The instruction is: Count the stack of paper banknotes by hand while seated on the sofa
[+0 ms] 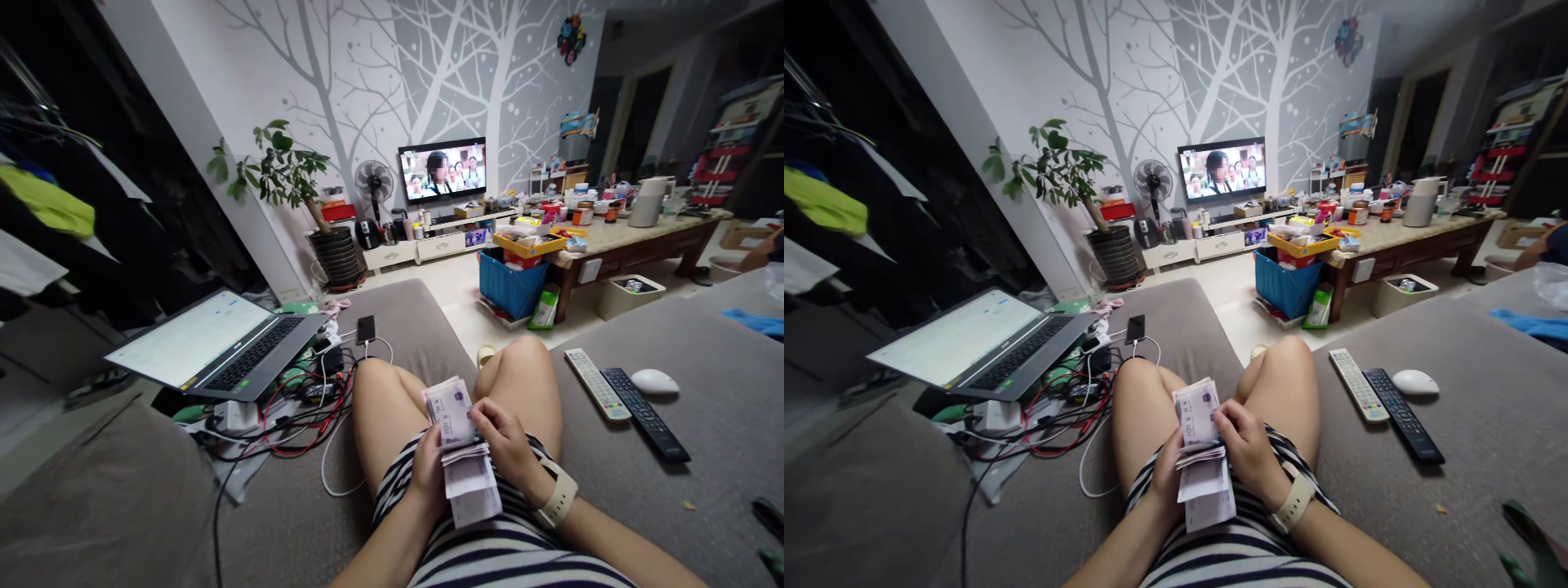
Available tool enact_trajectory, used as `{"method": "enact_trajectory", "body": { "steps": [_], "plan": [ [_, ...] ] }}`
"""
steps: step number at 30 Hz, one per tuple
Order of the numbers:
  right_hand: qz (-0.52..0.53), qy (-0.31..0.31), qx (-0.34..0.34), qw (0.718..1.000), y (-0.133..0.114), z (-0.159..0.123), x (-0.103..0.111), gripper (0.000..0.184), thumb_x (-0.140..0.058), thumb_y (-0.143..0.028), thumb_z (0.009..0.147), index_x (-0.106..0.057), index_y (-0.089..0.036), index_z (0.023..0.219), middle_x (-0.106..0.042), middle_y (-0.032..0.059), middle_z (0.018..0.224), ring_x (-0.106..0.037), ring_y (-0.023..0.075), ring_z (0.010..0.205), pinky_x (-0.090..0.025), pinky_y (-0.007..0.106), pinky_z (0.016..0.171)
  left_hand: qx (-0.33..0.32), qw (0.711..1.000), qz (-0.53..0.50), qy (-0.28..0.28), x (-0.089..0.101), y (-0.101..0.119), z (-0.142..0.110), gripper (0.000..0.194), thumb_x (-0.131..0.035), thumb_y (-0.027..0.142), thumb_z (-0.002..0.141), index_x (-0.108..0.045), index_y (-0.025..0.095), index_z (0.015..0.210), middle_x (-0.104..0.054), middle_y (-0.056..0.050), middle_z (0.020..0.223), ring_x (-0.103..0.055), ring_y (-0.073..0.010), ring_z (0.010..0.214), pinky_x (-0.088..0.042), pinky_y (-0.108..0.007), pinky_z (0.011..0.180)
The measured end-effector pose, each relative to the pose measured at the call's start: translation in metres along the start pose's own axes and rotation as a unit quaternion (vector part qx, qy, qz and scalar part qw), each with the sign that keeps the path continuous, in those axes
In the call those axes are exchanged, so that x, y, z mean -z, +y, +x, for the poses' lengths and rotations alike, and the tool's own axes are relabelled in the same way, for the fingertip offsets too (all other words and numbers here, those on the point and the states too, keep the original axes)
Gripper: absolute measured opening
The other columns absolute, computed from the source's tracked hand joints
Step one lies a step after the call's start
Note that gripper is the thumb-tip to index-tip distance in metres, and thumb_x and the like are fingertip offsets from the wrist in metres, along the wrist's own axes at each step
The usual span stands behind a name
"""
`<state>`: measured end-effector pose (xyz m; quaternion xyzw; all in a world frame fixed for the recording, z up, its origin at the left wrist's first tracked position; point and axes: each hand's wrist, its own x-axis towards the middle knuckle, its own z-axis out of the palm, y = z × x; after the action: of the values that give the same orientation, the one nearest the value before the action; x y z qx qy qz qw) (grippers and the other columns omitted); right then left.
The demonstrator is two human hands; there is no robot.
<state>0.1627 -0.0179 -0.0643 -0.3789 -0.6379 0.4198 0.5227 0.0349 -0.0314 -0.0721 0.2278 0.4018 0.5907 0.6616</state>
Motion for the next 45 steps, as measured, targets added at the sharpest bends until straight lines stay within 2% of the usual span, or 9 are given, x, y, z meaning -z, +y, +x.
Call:
{"method": "enact_trajectory", "body": {
  "steps": [4,10,20,26,31,37,42,45],
  "plan": [
    [0.003,0.004,0.003,1.0,-0.0011,-0.0007,0.0004,0.03,-0.045,-0.039,0.088,-0.051,-0.017,0.07,-0.046,-0.0024,0.063,-0.041,0.0121,0.06,-0.033,0.022,0.054,-0.033,0.998,0.055,-0.008,0.0028,-0.0012,-0.0008,0.02,-0.067,0.019,0.062,-0.069,0.01,0.08,-0.072,-0.008,0.076,-0.065,-0.022,0.069,-0.047,-0.03,0.068],
    [0.008,0.008,0.004,1.0,-0.0001,-0.0013,-0.0001,0.028,-0.045,-0.038,0.088,-0.051,-0.017,0.07,-0.047,-0.0021,0.063,-0.042,0.0122,0.06,-0.033,0.022,0.054,-0.037,0.999,0.036,-0.014,-0.0004,0.0001,-0.0011,0.017,-0.062,0.022,0.065,-0.069,0.011,0.076,-0.071,-0.007,0.072,-0.065,-0.0236,0.077,-0.047,-0.031,0.072],
    [0.033,0.002,0.0,0.999,0.0011,-0.004,-0.0008,0.025,-0.046,-0.037,0.088,-0.053,-0.017,0.075,-0.048,-0.0016,0.066,-0.043,0.0125,0.061,-0.035,0.022,0.056,-0.016,0.999,0.031,0.006,0.0006,-0.0002,0.0016,0.019,-0.066,0.028,0.061,-0.069,0.012,0.069,-0.07,-0.008,0.067,-0.064,-0.0231,0.07,-0.046,-0.031,0.066],
    [0.038,0.009,0.001,0.999,0.0022,-0.0054,-0.0013,0.027,-0.046,-0.038,0.088,-0.053,-0.017,0.073,-0.048,-0.0017,0.064,-0.043,0.0122,0.061,-0.035,0.022,0.055,-0.027,0.999,0.041,0.006,-0.0025,0.0023,-0.0018,0.014,-0.062,0.024,0.063,-0.068,0.013,0.068,-0.07,-0.007,0.065,-0.064,-0.0245,0.076,-0.047,-0.031,0.068],
    [0.037,0.006,0.001,0.999,-0.0001,-0.0067,-0.001,0.03,-0.046,-0.04,0.087,-0.053,-0.017,0.07,-0.047,-0.0018,0.062,-0.041,0.0119,0.059,-0.034,0.022,0.053,-0.023,1.0,0.017,-0.001,-0.0043,0.0036,-0.0036,0.012,-0.061,0.023,0.066,-0.067,0.012,0.068,-0.071,-0.007,0.068,-0.065,-0.0257,0.081,-0.048,-0.032,0.075],
    [0.013,-0.004,-0.004,1.0,0.0023,-0.0077,-0.0007,0.039,-0.045,-0.046,0.087,-0.05,-0.017,0.062,-0.044,-0.0025,0.056,-0.038,0.0111,0.054,-0.03,0.022,0.049,0.054,0.995,-0.09,0.004,-0.0009,-0.0014,0.0022,0.022,-0.059,0.025,0.072,-0.067,0.009,0.084,-0.072,-0.011,0.078,-0.067,-0.0269,0.083,-0.048,-0.038,0.082],
    [0.044,-0.059,-0.009,0.997,-0.0017,-0.0095,0.0001,0.045,-0.036,-0.047,0.091,-0.051,-0.017,0.06,-0.052,-0.0006,0.05,-0.047,0.0126,0.051,-0.036,0.024,0.054,0.048,0.994,-0.101,0.018,-0.0003,-0.0044,0.0034,0.024,-0.057,0.024,0.075,-0.066,0.007,0.089,-0.073,-0.012,0.08,-0.068,-0.0262,0.081,-0.05,-0.039,0.08],
    [0.024,-0.044,-0.015,0.999,-0.0022,-0.008,-0.0012,0.041,-0.044,-0.046,0.087,-0.05,-0.018,0.058,-0.05,-0.0021,0.048,-0.046,0.0121,0.049,-0.037,0.024,0.054,0.048,0.994,-0.101,0.018,0.0005,-0.0053,0.0038,0.024,-0.058,0.024,0.074,-0.066,0.007,0.088,-0.073,-0.012,0.08,-0.068,-0.0267,0.081,-0.051,-0.039,0.079]
  ]
}}
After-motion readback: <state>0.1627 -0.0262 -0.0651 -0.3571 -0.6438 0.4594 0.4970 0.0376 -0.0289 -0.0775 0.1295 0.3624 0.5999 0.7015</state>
